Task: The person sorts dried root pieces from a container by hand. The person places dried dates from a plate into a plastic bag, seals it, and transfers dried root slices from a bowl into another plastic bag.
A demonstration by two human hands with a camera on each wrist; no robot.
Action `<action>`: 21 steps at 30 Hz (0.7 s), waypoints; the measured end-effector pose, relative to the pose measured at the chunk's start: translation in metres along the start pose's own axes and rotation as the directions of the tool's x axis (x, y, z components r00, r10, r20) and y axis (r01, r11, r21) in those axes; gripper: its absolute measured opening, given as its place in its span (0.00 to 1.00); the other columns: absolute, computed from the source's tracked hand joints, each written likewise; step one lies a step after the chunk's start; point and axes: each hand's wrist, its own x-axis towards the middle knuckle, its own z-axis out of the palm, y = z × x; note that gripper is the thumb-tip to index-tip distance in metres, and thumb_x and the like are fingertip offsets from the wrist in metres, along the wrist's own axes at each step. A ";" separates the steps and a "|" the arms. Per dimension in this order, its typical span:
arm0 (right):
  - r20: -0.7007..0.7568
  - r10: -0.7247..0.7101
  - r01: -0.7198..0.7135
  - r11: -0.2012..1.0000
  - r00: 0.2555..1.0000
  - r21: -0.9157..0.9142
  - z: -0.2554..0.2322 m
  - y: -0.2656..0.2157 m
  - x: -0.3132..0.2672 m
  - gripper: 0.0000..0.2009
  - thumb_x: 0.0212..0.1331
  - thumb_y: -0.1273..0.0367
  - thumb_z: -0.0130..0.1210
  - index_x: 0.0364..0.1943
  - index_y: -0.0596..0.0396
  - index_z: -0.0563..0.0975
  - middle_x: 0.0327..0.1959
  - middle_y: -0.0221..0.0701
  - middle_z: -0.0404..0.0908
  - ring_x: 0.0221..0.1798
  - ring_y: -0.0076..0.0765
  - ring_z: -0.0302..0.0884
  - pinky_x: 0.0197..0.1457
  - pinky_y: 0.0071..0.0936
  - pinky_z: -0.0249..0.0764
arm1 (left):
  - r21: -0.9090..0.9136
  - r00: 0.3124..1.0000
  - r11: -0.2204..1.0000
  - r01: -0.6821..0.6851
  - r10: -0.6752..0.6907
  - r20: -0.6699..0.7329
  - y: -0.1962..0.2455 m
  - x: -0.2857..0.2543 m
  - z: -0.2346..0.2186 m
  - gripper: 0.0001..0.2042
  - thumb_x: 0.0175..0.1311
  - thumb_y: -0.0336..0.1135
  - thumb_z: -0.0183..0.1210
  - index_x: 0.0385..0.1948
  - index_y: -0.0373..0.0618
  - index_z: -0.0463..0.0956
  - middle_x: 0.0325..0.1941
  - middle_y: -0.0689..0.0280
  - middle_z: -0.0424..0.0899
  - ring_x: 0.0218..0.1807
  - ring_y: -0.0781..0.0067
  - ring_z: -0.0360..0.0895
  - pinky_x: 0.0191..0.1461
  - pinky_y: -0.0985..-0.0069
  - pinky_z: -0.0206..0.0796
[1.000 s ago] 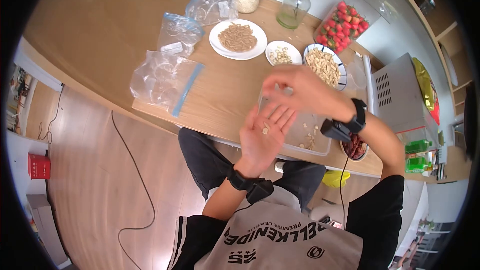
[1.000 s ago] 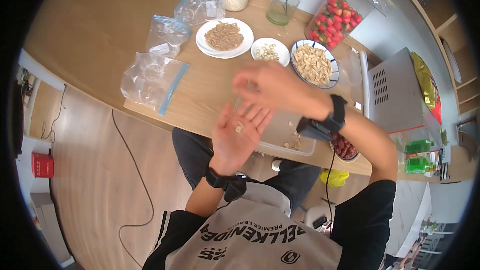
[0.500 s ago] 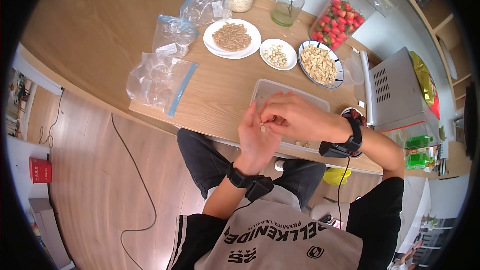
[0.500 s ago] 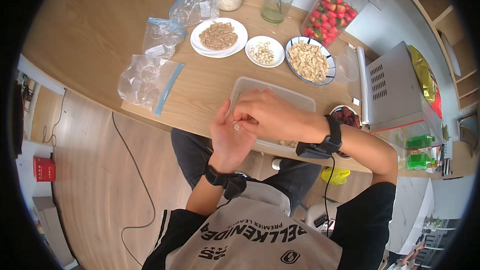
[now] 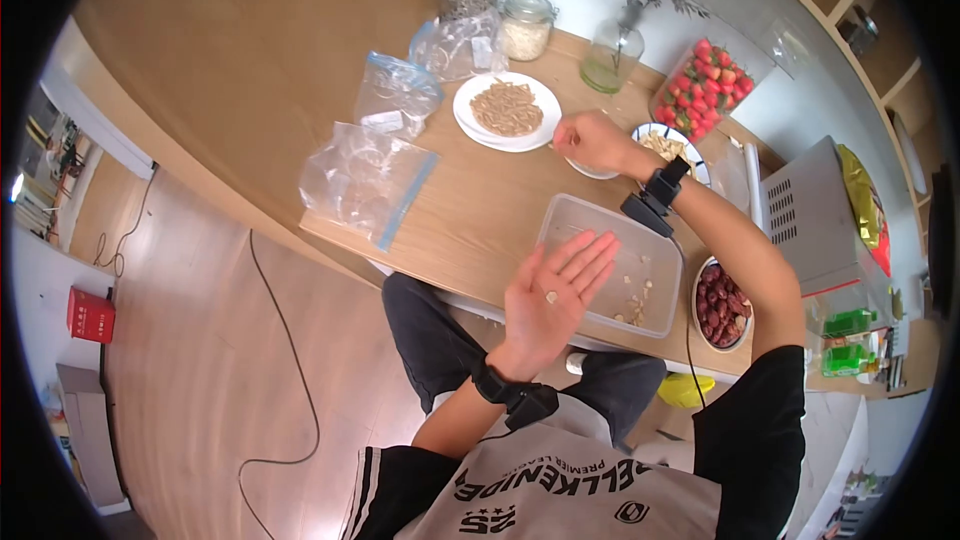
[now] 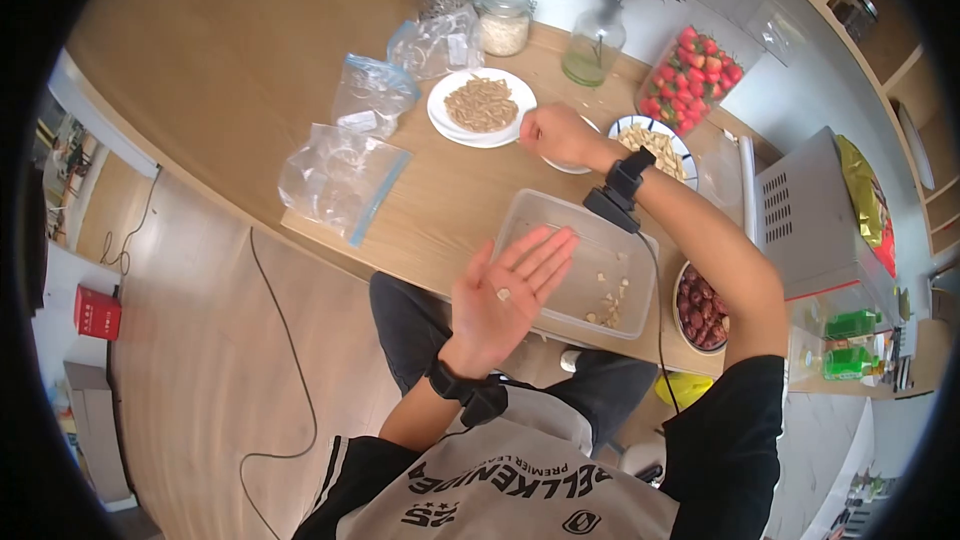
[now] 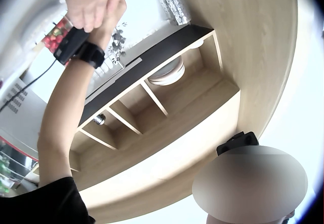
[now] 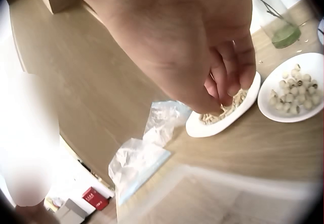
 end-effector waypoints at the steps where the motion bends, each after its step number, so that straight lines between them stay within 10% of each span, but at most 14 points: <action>1: -0.125 -0.008 0.012 0.999 0.992 0.030 -0.005 -0.007 0.009 0.10 0.58 0.67 0.64 0.36 0.60 0.85 0.33 0.40 0.88 0.35 0.40 0.86 0.42 0.35 0.80 | 0.000 1.000 1.000 0.009 -0.009 -0.022 0.002 -0.001 0.001 0.32 0.81 0.51 0.39 0.71 0.26 0.57 0.80 0.39 0.56 0.83 0.45 0.51 0.87 0.56 0.42; 8: -0.269 -0.090 0.136 0.978 0.959 0.159 -0.023 -0.091 -0.054 0.08 0.63 0.67 0.63 0.39 0.57 0.83 0.32 0.36 0.84 0.33 0.36 0.82 0.38 0.34 0.77 | 0.000 1.000 1.000 0.002 -0.002 0.017 0.005 0.001 0.000 0.32 0.80 0.51 0.41 0.71 0.27 0.58 0.80 0.39 0.57 0.83 0.45 0.54 0.87 0.55 0.43; 14: -0.060 -0.343 0.347 0.936 0.937 0.063 0.000 -0.140 -0.159 0.09 0.62 0.67 0.64 0.43 0.54 0.81 0.38 0.31 0.78 0.42 0.43 0.78 0.42 0.37 0.75 | 0.117 0.951 0.990 0.078 -0.039 -0.306 -0.012 0.005 0.021 0.32 0.82 0.51 0.33 0.73 0.30 0.57 0.77 0.43 0.64 0.81 0.47 0.58 0.84 0.54 0.49; 16: -0.073 -0.297 0.302 0.951 0.952 0.065 0.014 -0.140 -0.180 0.09 0.63 0.68 0.63 0.43 0.55 0.80 0.40 0.32 0.77 0.45 0.44 0.78 0.44 0.37 0.75 | 0.063 0.994 0.992 0.109 -0.109 -0.004 -0.021 0.007 0.010 0.32 0.82 0.52 0.33 0.73 0.32 0.59 0.77 0.43 0.63 0.81 0.46 0.56 0.83 0.53 0.50; 21: -0.024 -0.249 0.250 0.965 0.968 0.085 0.022 -0.123 -0.210 0.09 0.65 0.68 0.61 0.44 0.57 0.78 0.45 0.35 0.73 0.50 0.44 0.76 0.47 0.40 0.75 | 0.037 0.978 0.978 0.206 -0.207 0.016 -0.042 0.009 0.002 0.32 0.81 0.52 0.35 0.75 0.33 0.56 0.80 0.41 0.56 0.84 0.45 0.49 0.84 0.51 0.45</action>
